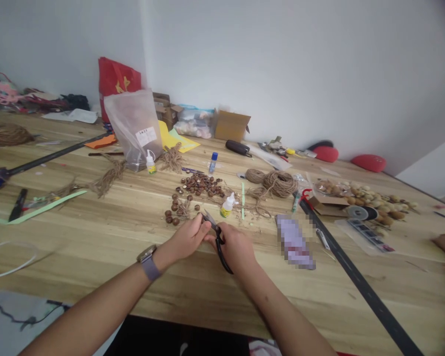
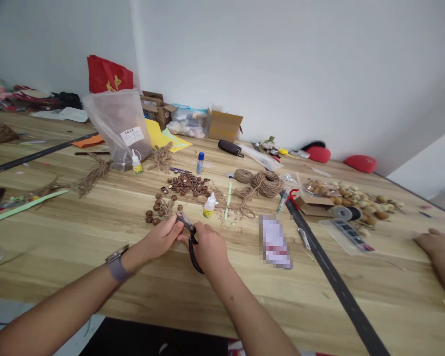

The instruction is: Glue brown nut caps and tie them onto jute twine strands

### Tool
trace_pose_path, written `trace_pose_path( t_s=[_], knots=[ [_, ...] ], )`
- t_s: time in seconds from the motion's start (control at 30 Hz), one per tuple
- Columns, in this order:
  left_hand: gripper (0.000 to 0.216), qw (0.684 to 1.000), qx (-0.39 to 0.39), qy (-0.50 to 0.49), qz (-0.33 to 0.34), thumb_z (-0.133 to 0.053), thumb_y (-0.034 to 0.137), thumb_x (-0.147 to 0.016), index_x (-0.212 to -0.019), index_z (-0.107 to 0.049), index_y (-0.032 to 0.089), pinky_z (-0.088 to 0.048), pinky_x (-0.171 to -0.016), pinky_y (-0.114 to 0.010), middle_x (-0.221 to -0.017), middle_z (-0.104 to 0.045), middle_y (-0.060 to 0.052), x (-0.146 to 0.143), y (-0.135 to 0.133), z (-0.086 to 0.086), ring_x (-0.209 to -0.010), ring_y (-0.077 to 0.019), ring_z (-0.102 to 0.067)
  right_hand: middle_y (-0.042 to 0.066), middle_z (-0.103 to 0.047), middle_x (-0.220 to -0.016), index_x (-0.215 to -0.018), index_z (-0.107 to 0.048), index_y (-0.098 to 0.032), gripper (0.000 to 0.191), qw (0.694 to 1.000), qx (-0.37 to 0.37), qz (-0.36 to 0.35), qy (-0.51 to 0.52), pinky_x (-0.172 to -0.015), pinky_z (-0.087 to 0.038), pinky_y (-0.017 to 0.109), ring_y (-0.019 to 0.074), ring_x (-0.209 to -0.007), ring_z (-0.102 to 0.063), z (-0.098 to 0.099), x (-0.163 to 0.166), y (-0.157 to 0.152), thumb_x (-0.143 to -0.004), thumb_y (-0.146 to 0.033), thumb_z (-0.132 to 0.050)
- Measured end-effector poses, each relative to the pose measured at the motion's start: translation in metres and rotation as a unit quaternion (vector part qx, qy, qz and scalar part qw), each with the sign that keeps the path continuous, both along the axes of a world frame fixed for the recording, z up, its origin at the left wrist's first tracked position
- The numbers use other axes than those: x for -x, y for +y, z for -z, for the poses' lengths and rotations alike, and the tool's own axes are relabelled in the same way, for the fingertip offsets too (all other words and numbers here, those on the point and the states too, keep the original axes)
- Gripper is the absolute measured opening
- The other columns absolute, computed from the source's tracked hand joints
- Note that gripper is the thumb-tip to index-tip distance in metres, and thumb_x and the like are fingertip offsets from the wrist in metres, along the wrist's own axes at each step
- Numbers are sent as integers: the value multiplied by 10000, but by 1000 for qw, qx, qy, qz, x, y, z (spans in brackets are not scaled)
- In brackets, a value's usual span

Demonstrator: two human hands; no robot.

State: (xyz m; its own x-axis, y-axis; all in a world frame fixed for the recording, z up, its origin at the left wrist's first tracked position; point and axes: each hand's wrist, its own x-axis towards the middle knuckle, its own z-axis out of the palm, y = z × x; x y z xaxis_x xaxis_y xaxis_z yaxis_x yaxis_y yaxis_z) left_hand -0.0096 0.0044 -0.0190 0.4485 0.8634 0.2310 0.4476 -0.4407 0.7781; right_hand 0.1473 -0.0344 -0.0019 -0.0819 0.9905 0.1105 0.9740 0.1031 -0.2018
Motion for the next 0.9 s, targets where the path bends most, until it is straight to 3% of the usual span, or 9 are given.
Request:
trace_pose_path(
  t_s=[0.27, 0.63, 0.9],
  knots=[
    [388, 997, -55, -27, 57, -205, 504, -958, -801, -409, 213, -430, -662, -332, -672, -531, -19, 2, 1, 2, -628, -180, -506, 93, -628, -1022, -1113, -537, -167, 410, 994, -31, -75, 77, -715, -453, 286, 243, -930, -638, 2, 0, -2, -839, -461, -617],
    [412, 996, -53, -26, 60, -206, 503, -958, -727, -395, 220, -390, -647, -308, -684, -484, -8, 4, -4, -2, -649, -167, -464, 83, -681, -830, -927, -594, -168, 355, 996, -34, -79, 27, -595, -374, 255, 204, -729, -653, -1, -5, 0, -860, -516, -579],
    [383, 996, -50, -11, 78, -232, 497, -954, -724, -374, 227, -383, -640, -307, -678, -482, -3, 7, -3, -6, -641, -166, -464, 66, -669, -794, -927, -609, -170, 381, 992, -37, -113, 44, -574, -348, 248, 185, -685, -622, -1, -9, 2, -848, -542, -580]
  ],
)
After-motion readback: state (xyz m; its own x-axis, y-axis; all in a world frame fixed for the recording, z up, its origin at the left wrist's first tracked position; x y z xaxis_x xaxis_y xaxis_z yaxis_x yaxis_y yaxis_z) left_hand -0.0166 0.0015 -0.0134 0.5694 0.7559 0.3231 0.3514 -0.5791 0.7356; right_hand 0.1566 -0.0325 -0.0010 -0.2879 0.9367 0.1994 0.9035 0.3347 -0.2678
